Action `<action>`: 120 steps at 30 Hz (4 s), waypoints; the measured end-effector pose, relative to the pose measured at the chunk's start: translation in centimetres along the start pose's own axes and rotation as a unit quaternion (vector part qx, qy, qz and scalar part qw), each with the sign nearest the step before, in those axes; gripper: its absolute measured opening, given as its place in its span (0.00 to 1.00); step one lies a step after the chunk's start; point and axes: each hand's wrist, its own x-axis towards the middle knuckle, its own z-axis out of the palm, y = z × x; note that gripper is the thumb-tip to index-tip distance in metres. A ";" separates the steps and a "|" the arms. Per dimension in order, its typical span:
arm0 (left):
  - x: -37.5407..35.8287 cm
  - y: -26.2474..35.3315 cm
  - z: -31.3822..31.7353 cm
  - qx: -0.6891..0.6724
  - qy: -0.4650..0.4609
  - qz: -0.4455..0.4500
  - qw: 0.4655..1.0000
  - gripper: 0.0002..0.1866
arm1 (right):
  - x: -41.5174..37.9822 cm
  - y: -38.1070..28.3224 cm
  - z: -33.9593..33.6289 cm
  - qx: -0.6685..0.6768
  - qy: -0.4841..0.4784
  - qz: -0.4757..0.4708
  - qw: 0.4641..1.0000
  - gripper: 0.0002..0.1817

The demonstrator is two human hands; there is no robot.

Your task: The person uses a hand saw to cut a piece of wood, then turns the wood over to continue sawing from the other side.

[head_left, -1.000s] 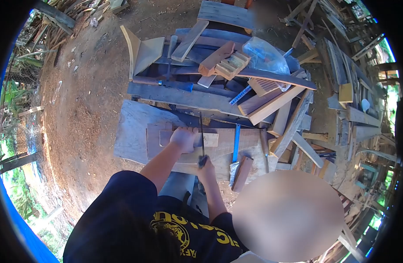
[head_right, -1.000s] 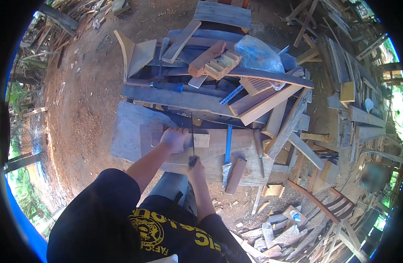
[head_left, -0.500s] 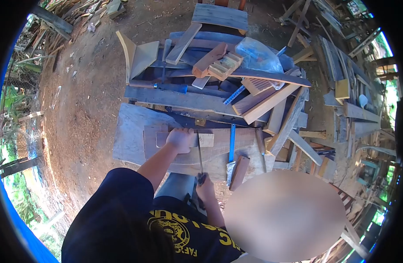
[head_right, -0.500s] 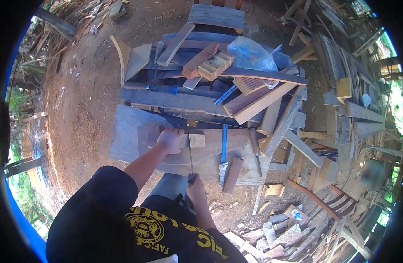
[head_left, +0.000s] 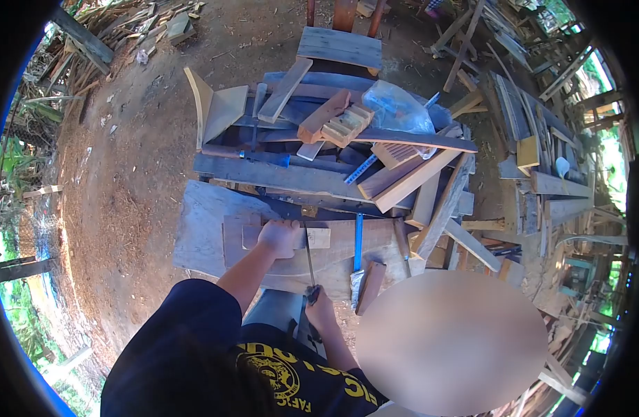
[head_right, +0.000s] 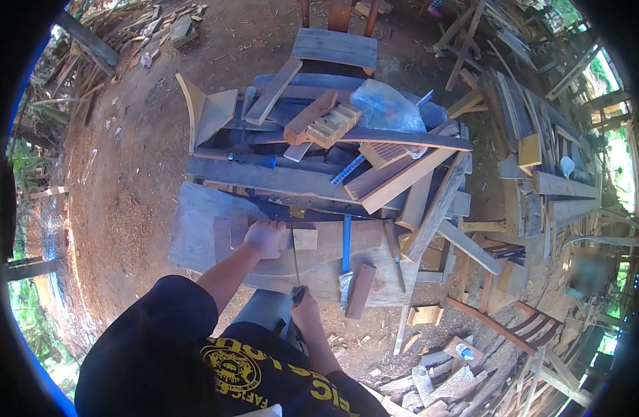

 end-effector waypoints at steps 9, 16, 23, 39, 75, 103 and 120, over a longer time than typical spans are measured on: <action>-0.1 -0.3 -0.1 -0.010 -0.021 -0.004 1.000 0.28 | -0.6 -0.2 1.5 0.022 0.016 0.002 1.000 0.19; -0.3 0.0 -0.9 -0.010 -0.045 -0.014 0.999 0.27 | 6.1 -3.4 1.6 -0.024 0.033 -0.003 0.999 0.20; -0.1 -0.7 0.6 -0.015 0.008 0.009 1.000 0.26 | -0.5 -0.6 0.6 0.024 -0.003 -0.015 1.000 0.20; -0.1 -0.5 0.6 -0.026 -0.001 0.000 1.000 0.26 | 3.9 -2.9 0.4 -0.005 0.010 0.030 0.999 0.15; 0.4 -0.3 0.8 -0.002 -0.017 -0.012 1.000 0.24 | 3.6 -2.2 1.8 0.034 -0.002 0.033 0.999 0.23; 0.8 -0.5 0.4 -0.016 -0.029 -0.018 0.999 0.27 | -0.6 0.0 1.8 0.049 0.016 0.005 0.999 0.19; 1.3 -0.1 -0.6 -0.034 -0.100 -0.048 0.993 0.23 | 4.8 -1.4 2.9 0.067 0.014 0.027 0.997 0.21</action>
